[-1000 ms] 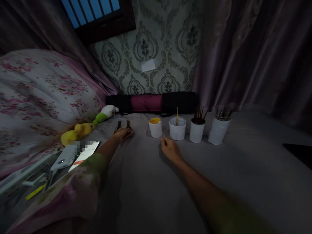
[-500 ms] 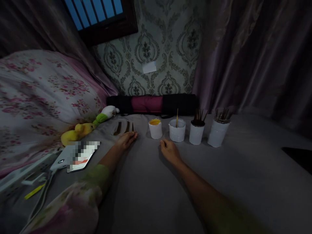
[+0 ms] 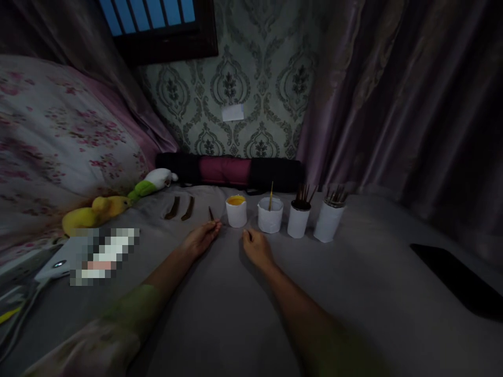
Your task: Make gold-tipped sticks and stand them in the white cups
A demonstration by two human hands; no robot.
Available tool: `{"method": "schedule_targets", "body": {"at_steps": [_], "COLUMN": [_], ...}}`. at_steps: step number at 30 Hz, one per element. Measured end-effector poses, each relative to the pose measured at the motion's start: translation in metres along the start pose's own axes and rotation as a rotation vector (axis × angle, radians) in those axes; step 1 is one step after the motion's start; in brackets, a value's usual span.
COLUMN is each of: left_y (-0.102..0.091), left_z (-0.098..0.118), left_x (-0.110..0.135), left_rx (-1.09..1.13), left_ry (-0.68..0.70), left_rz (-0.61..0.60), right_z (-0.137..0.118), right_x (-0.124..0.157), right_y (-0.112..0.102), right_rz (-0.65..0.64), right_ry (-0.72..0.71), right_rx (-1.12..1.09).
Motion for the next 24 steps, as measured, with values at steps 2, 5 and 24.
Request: {"method": "schedule_targets", "body": {"at_steps": [2,5,24], "left_y": [0.004,0.008,0.007], "left_z": [-0.004,-0.01,-0.028], "left_x": [0.005,0.012,0.043], "left_rx": [0.015,0.019,-0.327], "left_ry": [-0.011,-0.007,0.309], "left_rz": [-0.023,-0.055,-0.138], "right_z": [0.001,0.002,0.004], "right_x": [0.0,0.0,0.0], "right_y": [0.001,0.001,0.0], "right_rz": [0.004,0.004,-0.033], "right_ry": [0.0,-0.007,-0.03], "right_rx": [0.003,-0.006,-0.142]}}
Point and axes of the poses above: each hand's wrist, its own x-axis away from the middle knuckle, its own y-axis out of the palm, z = x × y, the point moved 1 cm from there along -x, towards the middle knuckle, and after that the axes turned 3 degrees about z, right-handed, at the moved point
